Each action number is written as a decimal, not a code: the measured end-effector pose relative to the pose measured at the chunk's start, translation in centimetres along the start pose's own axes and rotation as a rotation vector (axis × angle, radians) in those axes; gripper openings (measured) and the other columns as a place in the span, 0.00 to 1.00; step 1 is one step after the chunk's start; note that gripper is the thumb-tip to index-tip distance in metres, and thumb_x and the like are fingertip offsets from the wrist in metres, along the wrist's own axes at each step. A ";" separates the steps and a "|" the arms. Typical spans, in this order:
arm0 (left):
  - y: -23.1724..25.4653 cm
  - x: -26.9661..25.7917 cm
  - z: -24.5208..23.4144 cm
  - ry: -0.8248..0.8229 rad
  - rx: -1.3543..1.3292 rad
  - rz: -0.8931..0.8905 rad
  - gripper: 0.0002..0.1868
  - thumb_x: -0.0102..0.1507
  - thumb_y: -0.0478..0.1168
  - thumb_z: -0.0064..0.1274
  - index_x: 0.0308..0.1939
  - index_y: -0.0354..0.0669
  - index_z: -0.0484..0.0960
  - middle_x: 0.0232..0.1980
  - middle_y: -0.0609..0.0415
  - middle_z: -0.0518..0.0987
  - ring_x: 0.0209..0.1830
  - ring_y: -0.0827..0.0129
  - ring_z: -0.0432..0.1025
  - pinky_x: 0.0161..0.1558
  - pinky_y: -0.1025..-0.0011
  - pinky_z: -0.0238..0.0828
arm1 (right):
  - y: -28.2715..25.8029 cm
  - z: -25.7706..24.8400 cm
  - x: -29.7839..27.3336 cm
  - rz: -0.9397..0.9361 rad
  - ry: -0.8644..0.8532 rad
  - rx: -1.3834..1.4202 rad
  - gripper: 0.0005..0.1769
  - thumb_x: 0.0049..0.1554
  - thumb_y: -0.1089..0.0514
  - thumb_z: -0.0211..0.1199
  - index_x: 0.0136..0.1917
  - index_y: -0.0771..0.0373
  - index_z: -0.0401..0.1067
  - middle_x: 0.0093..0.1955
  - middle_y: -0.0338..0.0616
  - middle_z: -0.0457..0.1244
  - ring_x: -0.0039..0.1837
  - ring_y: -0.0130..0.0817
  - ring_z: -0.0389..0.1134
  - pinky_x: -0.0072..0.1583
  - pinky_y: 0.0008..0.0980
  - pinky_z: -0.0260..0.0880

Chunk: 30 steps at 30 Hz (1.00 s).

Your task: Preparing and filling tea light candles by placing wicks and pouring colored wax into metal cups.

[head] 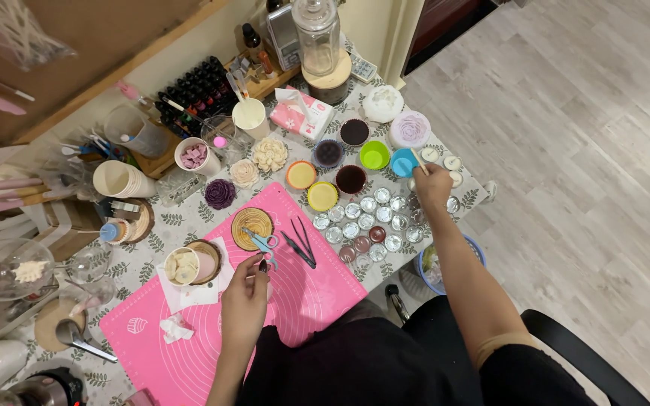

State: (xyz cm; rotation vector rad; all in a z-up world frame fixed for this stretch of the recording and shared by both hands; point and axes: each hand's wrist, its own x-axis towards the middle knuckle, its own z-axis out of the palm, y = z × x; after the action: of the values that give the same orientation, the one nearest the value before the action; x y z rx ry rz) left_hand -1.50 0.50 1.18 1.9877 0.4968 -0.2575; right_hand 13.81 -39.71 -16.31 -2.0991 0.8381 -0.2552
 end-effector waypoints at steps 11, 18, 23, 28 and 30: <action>-2.3 0.1 -0.6 0.009 0.044 -0.017 0.21 0.65 0.40 0.49 0.62 0.43 0.77 0.38 0.51 0.84 0.32 0.71 0.76 0.38 0.72 0.72 | 0.6 -1.8 -1.5 -0.111 -0.046 -0.098 0.14 0.51 0.54 0.68 0.47 0.65 0.81 0.37 0.57 0.70 0.41 0.49 0.73 0.48 0.43 0.72; -1.0 0.3 -0.6 0.024 0.004 0.041 0.19 0.66 0.40 0.49 0.60 0.40 0.78 0.38 0.50 0.84 0.31 0.70 0.77 0.36 0.71 0.73 | 1.6 -0.7 -2.7 -0.296 0.022 -0.059 0.10 0.53 0.59 0.68 0.45 0.67 0.78 0.39 0.56 0.68 0.40 0.50 0.71 0.46 0.45 0.70; -1.8 0.4 -0.7 0.090 0.076 0.065 0.12 0.66 0.41 0.50 0.48 0.38 0.83 0.37 0.48 0.87 0.34 0.70 0.82 0.40 0.72 0.77 | 2.6 -0.4 -2.2 -0.286 0.131 0.034 0.12 0.56 0.58 0.66 0.47 0.72 0.77 0.38 0.57 0.68 0.39 0.46 0.69 0.46 0.46 0.68; -0.2 -0.3 -0.9 0.067 -0.055 0.104 0.11 0.65 0.41 0.52 0.41 0.36 0.85 0.36 0.47 0.88 0.35 0.66 0.83 0.41 0.69 0.77 | -1.6 -3.2 -5.1 -0.111 0.174 0.200 0.12 0.57 0.57 0.65 0.46 0.70 0.77 0.36 0.48 0.67 0.38 0.32 0.65 0.44 0.40 0.66; 0.8 -1.0 -1.3 0.089 0.178 0.109 0.10 0.63 0.43 0.56 0.39 0.40 0.87 0.37 0.49 0.85 0.37 0.61 0.79 0.43 0.63 0.74 | -3.5 -3.5 -7.7 -0.126 0.002 0.093 0.10 0.55 0.57 0.67 0.44 0.68 0.79 0.37 0.45 0.67 0.38 0.31 0.64 0.43 0.36 0.63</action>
State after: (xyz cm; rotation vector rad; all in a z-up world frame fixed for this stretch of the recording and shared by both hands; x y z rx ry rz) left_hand -2.10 1.06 2.84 2.1997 0.4327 -0.1496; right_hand 8.04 -35.45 -10.55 -2.0668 0.6832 -0.3565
